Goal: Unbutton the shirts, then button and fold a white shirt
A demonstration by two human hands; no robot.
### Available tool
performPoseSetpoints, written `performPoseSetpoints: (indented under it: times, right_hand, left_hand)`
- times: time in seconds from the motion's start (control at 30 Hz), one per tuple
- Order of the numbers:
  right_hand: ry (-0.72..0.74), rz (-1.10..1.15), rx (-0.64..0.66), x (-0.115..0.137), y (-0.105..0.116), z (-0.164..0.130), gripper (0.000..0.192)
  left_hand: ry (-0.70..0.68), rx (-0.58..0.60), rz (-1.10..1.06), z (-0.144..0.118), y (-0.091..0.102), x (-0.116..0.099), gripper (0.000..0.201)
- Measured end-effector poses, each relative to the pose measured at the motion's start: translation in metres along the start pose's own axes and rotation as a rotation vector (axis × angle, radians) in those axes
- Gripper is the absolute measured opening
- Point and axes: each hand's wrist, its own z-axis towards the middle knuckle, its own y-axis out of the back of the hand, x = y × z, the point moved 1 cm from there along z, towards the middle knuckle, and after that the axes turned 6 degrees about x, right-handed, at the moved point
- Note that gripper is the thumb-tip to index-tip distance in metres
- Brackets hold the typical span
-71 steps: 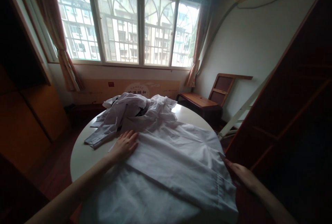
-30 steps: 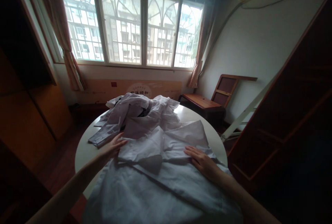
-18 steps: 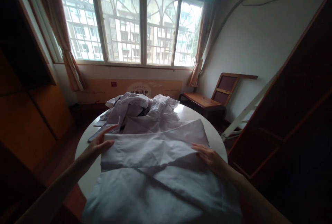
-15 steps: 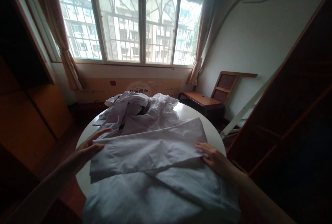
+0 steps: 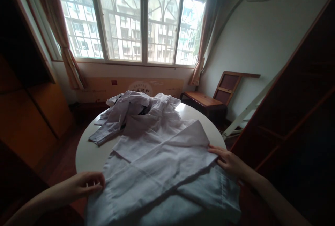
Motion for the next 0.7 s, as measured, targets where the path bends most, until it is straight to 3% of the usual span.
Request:
performPoseSetpoints:
  times: [0.1, 0.2, 0.27, 0.37, 0.47, 0.53, 0.63, 0.7]
  right_hand:
    - [-0.024, 0.109, 0.019, 0.002, 0.010, 0.003, 0.035]
    - [-0.043, 0.153, -0.153, 0.005, 0.025, 0.017, 0.041]
    - [-0.012, 0.135, -0.250, 0.008, 0.037, 0.035, 0.041]
    - [0.051, 0.094, -0.278, 0.014, 0.055, 0.071, 0.042]
    - [0.059, 0.080, -0.176, 0.019, 0.068, 0.113, 0.047]
    - [0.042, 0.048, -0.043, 0.020, 0.071, 0.137, 0.053]
    - [-0.114, -0.112, 0.197, 0.017, 0.072, 0.165, 0.057]
    - [-0.261, -0.263, 0.294, 0.011, 0.072, 0.176, 0.048]
  left_hand:
    - [0.024, -0.001, -0.004, 0.008, -0.003, 0.004, 0.035]
    - [0.011, -0.089, -0.012, 0.015, -0.009, 0.010, 0.042]
    - [-0.018, -0.129, -0.003, 0.019, -0.013, 0.011, 0.043]
    - [-0.038, -0.159, 0.040, 0.025, -0.018, 0.013, 0.042]
    - [-0.054, -0.147, 0.077, 0.031, -0.021, 0.021, 0.042]
    - [-0.069, -0.131, 0.080, 0.034, -0.021, 0.026, 0.042]
    - [-0.078, -0.116, 0.075, 0.037, -0.020, 0.029, 0.042]
    - [-0.075, -0.103, 0.075, 0.037, -0.019, 0.027, 0.042]
